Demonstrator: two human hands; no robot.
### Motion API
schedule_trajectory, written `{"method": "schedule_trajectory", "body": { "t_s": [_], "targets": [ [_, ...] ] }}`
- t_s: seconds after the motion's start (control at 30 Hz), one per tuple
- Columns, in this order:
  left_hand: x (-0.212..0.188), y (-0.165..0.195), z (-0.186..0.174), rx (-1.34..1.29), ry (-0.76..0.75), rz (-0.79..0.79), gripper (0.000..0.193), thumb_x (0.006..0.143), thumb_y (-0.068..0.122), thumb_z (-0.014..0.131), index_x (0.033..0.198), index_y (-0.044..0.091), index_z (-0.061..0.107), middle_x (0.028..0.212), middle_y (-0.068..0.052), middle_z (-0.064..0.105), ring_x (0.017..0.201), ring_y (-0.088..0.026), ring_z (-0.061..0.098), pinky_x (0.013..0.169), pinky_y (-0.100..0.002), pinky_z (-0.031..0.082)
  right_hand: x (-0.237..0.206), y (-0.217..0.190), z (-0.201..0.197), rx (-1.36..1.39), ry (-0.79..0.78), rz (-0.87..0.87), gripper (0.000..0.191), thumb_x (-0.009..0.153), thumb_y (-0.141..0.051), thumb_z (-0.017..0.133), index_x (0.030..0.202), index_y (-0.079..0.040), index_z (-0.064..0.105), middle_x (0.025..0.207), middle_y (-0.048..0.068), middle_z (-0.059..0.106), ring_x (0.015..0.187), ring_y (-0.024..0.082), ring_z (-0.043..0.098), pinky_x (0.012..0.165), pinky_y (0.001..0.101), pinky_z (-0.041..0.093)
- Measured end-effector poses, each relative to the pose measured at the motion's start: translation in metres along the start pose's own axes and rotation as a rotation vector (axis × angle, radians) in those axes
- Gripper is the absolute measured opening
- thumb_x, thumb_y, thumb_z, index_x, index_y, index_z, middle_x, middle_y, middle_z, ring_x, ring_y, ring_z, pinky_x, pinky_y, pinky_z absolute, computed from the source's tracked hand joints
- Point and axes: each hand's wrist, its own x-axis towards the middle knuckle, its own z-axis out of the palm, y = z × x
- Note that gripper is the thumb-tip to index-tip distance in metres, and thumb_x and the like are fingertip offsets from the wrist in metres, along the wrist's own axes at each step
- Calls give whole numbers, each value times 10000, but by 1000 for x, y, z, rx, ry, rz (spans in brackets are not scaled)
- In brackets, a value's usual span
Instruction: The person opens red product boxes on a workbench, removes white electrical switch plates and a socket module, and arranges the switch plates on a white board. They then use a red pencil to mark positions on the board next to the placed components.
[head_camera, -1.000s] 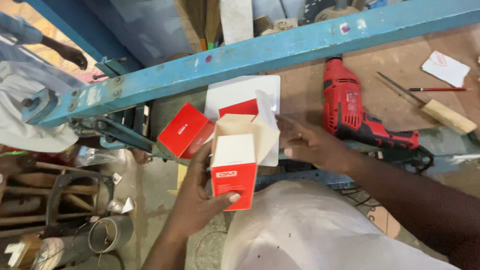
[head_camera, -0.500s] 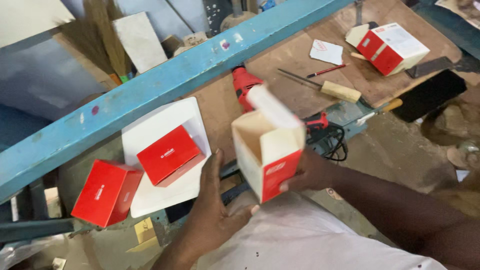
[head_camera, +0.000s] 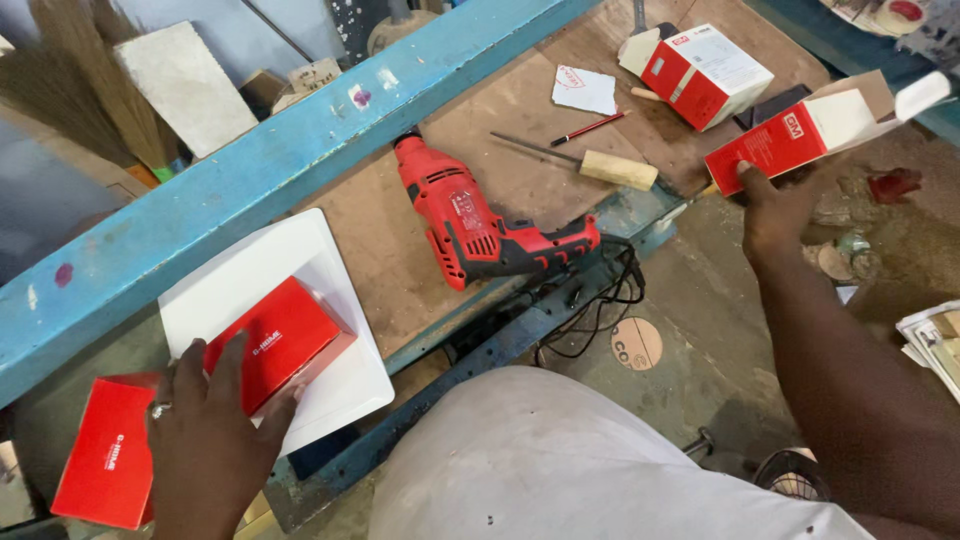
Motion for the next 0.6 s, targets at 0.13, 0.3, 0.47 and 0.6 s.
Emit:
{"method": "schedule_trajectory", "body": {
  "t_s": [0.13,0.3,0.47,0.6],
  "targets": [
    [5,-7,7,168,26,45,871,719,567,746,1469,166,558,1484,-220,510,1351,-445,497,1064,-569,446,33,2,-9,-34,49,-112,1150,956,151,706,1657,-123,-163,1673,238,348,1427,320,470,1265,458,413],
    [8,-10,18,168,24,6,883,717,633,712,1473,198,575,1450,-156,562,1261,-348,590,1056,-652,401,98,-14,-21,41,116,-7,1120,971,115,704,1659,-113,-150,1594,235,406,1388,326,548,1278,455,497],
    [16,-4,31,394,6,-40,984,654,758,716,1495,264,588,1374,-82,614,1249,-259,626,1089,-659,359,147,-21,-20,-210,-15,-80,1197,939,115,699,1623,-88,-262,1614,257,473,1380,339,552,1273,447,479],
    [17,0,41,412,-17,-92,1034,620,799,712,1495,263,579,1313,-66,641,1278,-234,628,1140,-673,340,173,-15,-2,-192,4,-13,1232,910,89,763,1631,-101,-218,1608,253,444,1469,354,549,1227,439,488]
  ]
}}
